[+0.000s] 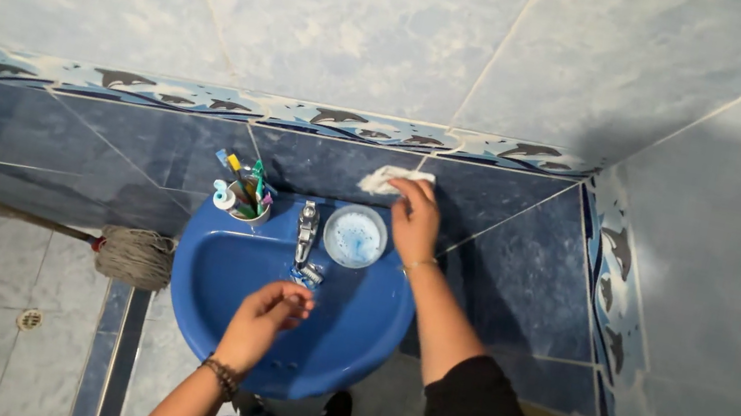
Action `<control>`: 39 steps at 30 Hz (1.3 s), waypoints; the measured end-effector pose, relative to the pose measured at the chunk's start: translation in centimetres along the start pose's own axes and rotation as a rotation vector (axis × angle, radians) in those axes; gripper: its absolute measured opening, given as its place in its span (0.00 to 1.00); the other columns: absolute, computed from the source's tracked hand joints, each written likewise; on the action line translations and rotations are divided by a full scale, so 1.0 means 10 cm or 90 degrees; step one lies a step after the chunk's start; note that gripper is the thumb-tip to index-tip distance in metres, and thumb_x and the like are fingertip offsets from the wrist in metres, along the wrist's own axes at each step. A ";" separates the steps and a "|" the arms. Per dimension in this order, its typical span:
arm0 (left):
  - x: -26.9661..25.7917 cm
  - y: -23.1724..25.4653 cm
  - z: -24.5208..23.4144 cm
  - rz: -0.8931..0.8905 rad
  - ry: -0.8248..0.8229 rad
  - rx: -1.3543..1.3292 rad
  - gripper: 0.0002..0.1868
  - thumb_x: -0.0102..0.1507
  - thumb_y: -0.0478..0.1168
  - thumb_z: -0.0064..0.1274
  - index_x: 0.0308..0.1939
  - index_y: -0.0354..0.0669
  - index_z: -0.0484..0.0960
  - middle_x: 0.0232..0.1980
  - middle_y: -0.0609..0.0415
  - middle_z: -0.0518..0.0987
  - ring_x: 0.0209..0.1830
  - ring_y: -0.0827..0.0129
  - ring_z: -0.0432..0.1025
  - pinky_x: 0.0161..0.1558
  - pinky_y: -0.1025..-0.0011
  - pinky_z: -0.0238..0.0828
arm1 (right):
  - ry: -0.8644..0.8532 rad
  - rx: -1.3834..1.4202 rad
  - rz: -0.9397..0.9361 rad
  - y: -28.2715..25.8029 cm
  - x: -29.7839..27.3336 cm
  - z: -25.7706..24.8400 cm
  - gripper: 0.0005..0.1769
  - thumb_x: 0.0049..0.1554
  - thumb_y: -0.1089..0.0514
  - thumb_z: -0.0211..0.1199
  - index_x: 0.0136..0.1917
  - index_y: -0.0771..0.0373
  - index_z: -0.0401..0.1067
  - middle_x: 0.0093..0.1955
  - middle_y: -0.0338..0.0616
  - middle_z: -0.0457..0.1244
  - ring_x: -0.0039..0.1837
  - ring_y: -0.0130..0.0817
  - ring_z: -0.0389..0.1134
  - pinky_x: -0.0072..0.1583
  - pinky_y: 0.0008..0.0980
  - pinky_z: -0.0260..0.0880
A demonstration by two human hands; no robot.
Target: The recorder cleans the tiles and sink in a bathroom using a sponge and a cloth.
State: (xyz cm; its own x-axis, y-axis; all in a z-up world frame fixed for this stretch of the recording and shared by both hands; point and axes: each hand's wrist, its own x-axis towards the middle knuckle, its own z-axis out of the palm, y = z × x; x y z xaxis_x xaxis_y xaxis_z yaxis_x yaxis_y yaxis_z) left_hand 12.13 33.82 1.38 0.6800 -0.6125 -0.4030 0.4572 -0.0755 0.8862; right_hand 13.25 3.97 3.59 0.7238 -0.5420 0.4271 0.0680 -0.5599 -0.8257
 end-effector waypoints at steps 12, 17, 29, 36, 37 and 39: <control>0.10 -0.38 -0.18 -0.053 0.013 0.042 0.11 0.69 0.35 0.45 0.48 0.37 0.83 0.42 0.56 0.84 0.40 0.76 0.76 0.45 0.76 0.73 | 0.418 0.064 0.076 1.87 0.00 -0.46 0.16 0.54 0.75 0.60 0.52 0.62 0.64 0.49 0.39 0.56 0.47 0.31 0.60 0.51 0.31 0.65; 0.24 -0.46 0.03 -0.060 -0.006 0.024 0.10 0.69 0.36 0.46 0.47 0.37 0.83 0.41 0.56 0.83 0.39 0.75 0.75 0.43 0.76 0.73 | 0.364 0.381 0.405 2.64 -0.09 0.35 0.12 0.52 0.70 0.58 0.45 0.58 0.59 0.37 0.38 0.56 0.36 0.31 0.59 0.39 0.34 0.65; 0.50 -0.52 0.41 -0.095 -0.025 0.029 0.11 0.69 0.37 0.47 0.48 0.35 0.83 0.41 0.55 0.84 0.39 0.75 0.76 0.43 0.76 0.73 | 0.351 0.462 0.449 1.17 0.17 -0.20 0.10 0.53 0.64 0.61 0.49 0.63 0.64 0.44 0.46 0.61 0.44 0.40 0.65 0.53 0.50 0.73; 0.58 -0.58 0.45 -0.117 -0.002 0.036 0.11 0.68 0.37 0.49 0.47 0.35 0.83 0.41 0.54 0.84 0.39 0.74 0.76 0.43 0.75 0.73 | 0.441 -0.122 0.073 0.91 0.08 -0.67 0.37 0.56 0.71 0.57 0.76 0.73 0.49 0.71 0.62 0.47 0.69 0.53 0.57 0.64 0.35 0.66; 0.59 -0.57 0.46 -0.117 -0.001 0.035 0.11 0.68 0.37 0.49 0.47 0.35 0.83 0.41 0.54 0.84 0.39 0.74 0.76 0.43 0.75 0.73 | 0.440 -0.122 0.073 1.01 0.04 -0.63 0.37 0.56 0.71 0.57 0.76 0.73 0.49 0.71 0.62 0.47 0.69 0.53 0.57 0.64 0.35 0.66; 0.59 -0.55 0.47 -0.129 0.000 0.039 0.11 0.68 0.37 0.48 0.48 0.36 0.83 0.41 0.55 0.84 0.39 0.75 0.77 0.43 0.76 0.74 | 0.430 -0.215 0.035 1.20 -0.04 -0.56 0.43 0.55 0.72 0.56 0.80 0.76 0.43 0.77 0.67 0.43 0.76 0.61 0.52 0.72 0.44 0.60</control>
State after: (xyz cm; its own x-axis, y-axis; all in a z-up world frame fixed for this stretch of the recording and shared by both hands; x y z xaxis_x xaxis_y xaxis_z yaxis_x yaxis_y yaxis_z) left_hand 10.94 26.89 -4.77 0.5781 -0.5793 -0.5747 0.5486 -0.2454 0.7992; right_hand 9.95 -6.04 -4.42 0.1340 -0.7798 0.6115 -0.2491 -0.6238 -0.7408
